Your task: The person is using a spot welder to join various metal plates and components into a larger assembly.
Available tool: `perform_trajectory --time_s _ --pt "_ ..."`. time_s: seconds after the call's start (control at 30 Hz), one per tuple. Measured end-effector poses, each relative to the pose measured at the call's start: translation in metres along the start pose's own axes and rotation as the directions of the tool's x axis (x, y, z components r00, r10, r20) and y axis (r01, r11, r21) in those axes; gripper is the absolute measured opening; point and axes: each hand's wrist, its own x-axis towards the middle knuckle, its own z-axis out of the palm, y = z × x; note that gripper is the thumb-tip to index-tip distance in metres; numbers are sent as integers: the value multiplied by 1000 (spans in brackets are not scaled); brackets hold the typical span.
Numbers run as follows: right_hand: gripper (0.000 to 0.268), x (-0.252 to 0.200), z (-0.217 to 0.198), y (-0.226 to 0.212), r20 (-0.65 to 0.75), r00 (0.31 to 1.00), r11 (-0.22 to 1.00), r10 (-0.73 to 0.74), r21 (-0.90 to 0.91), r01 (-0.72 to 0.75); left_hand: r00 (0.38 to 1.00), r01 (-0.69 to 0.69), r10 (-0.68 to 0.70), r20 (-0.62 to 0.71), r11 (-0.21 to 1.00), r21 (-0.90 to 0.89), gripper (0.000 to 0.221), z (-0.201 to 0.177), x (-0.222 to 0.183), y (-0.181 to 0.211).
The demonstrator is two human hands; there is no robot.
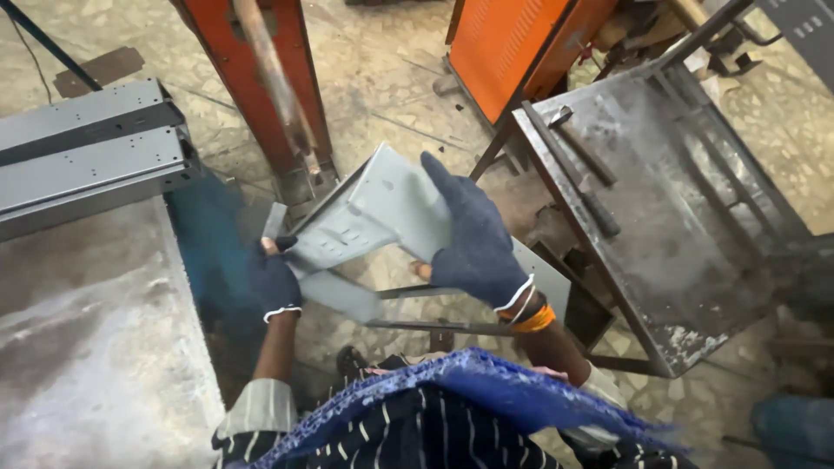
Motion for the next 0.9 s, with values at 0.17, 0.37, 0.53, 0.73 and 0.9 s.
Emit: perform_trajectory --time_s 0.17,0.37,0.53,0.73,0.9 --pt "125 0 -29 48 29 994 982 -104 159 98 990 -93 99 -103 994 58 41 17 13 14" --pt "133 8 -48 89 144 985 950 -95 308 47 991 -92 92 -97 996 3 36 29 -1 35" --pt "134 18 -62 135 291 945 858 -147 514 -25 980 -106 128 -152 984 146 35 34 -13 63" --pt "129 30 -63 184 378 895 912 -237 404 71 945 -114 225 -238 907 406 36 37 -21 98" --pt "104 35 -39 157 37 972 972 -231 60 228 944 -103 248 -218 848 520 35 46 -30 115"
